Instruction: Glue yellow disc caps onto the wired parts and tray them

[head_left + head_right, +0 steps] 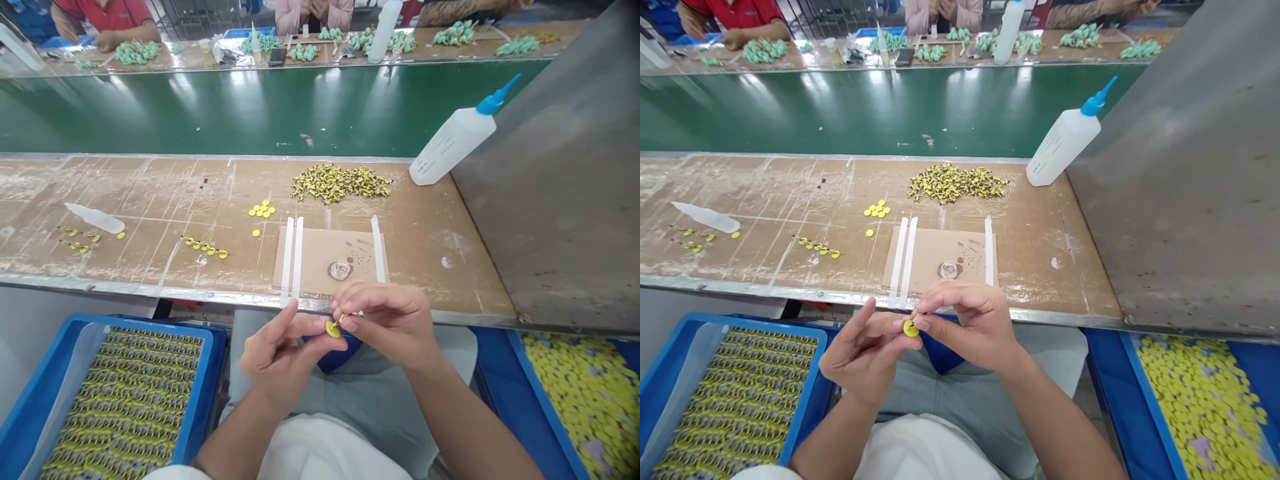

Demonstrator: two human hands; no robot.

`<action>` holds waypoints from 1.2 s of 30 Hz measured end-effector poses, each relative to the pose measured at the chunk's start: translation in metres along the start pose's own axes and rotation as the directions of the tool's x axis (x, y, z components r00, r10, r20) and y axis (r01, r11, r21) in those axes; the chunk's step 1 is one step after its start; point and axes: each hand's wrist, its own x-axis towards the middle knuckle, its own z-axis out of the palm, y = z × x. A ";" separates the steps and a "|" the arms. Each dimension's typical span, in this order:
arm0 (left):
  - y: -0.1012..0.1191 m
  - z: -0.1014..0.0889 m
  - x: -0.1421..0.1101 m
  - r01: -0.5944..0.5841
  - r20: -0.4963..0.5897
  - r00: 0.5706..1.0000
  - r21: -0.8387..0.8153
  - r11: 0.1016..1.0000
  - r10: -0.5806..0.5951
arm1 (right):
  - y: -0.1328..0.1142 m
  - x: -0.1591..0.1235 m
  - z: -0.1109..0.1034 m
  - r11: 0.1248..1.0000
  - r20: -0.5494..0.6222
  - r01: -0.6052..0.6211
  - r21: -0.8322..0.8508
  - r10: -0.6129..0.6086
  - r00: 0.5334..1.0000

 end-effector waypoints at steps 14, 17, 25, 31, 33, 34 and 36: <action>0.012 0.011 0.006 0.333 -0.029 0.938 -0.212 0.919 -0.347 | -0.004 0.000 0.005 0.991 -0.098 -0.122 -0.051 0.117 0.988; 0.012 0.019 0.012 0.588 0.074 0.783 -0.412 0.696 -0.618 | -0.004 0.002 0.007 0.984 -0.169 -0.115 -0.140 0.090 0.981; 0.017 0.027 0.017 0.778 0.364 0.522 -0.574 0.255 -0.771 | -0.012 0.009 -0.003 0.962 -0.077 -0.169 -0.214 0.156 0.985; 0.023 0.028 0.018 0.798 0.442 0.477 -0.581 0.163 -0.760 | -0.014 0.009 -0.007 0.968 -0.093 -0.217 -0.124 0.206 0.974; 0.023 0.029 0.018 0.809 0.456 0.459 -0.569 0.146 -0.762 | -0.015 0.009 -0.007 0.968 -0.110 -0.230 -0.103 0.219 0.969; 0.023 0.030 0.018 0.814 0.461 0.451 -0.564 0.140 -0.764 | -0.015 0.009 -0.007 0.966 -0.120 -0.241 -0.097 0.229 0.966; 0.023 0.030 0.018 0.816 0.461 0.447 -0.562 0.138 -0.766 | -0.015 0.007 -0.007 0.959 -0.136 -0.266 -0.099 0.251 0.958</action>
